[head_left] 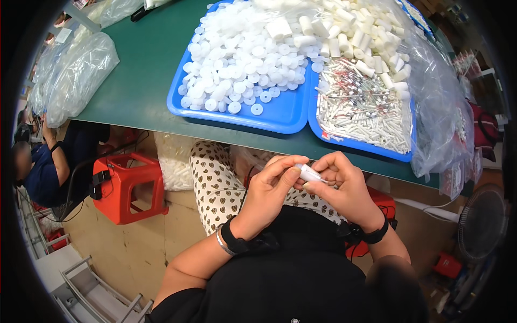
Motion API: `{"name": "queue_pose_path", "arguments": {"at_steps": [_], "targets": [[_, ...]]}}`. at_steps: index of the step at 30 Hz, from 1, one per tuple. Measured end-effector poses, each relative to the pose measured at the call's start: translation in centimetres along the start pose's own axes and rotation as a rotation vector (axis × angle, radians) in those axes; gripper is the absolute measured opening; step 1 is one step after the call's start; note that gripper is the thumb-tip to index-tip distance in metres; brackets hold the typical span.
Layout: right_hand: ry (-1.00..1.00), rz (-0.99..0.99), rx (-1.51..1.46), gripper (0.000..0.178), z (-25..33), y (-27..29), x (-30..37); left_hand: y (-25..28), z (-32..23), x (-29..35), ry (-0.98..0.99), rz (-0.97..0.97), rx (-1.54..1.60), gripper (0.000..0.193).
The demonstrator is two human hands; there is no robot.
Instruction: The person sits at a green table and repeatedly picks up small white plastic caps and thin metal rods. They insert the rods into the caps and place the assembled units into a blue tray. The process is repetitive and involves handling small parts by hand.
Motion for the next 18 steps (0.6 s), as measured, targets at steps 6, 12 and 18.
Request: {"name": "queue_pose_path", "arguments": {"at_steps": [6, 12, 18], "targets": [[-0.196, 0.196, -0.304, 0.013, -1.4, -0.3, 0.3, -2.1, -2.6, -0.2, -0.241, 0.27, -0.416, 0.032], [0.149, -0.044, 0.297, 0.011, 3.3, 4.3, 1.8, -1.8, 0.9, 0.8, 0.153, 0.145, 0.166, 0.048], [0.122, -0.956, 1.065, 0.013, 4.2, 20.5, 2.6, -1.5, 1.7, 1.0, 0.319, 0.097, 0.457, 0.02]]}}
Point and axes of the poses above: each hand's wrist, its own x-axis away from the middle knuckle, its own y-axis out of the back of the hand, z = x × y, the point moved 8 cm from there along -x, towards the middle knuckle, and after that the axes turned 13 degrees about -y, right-handed, at the moved point
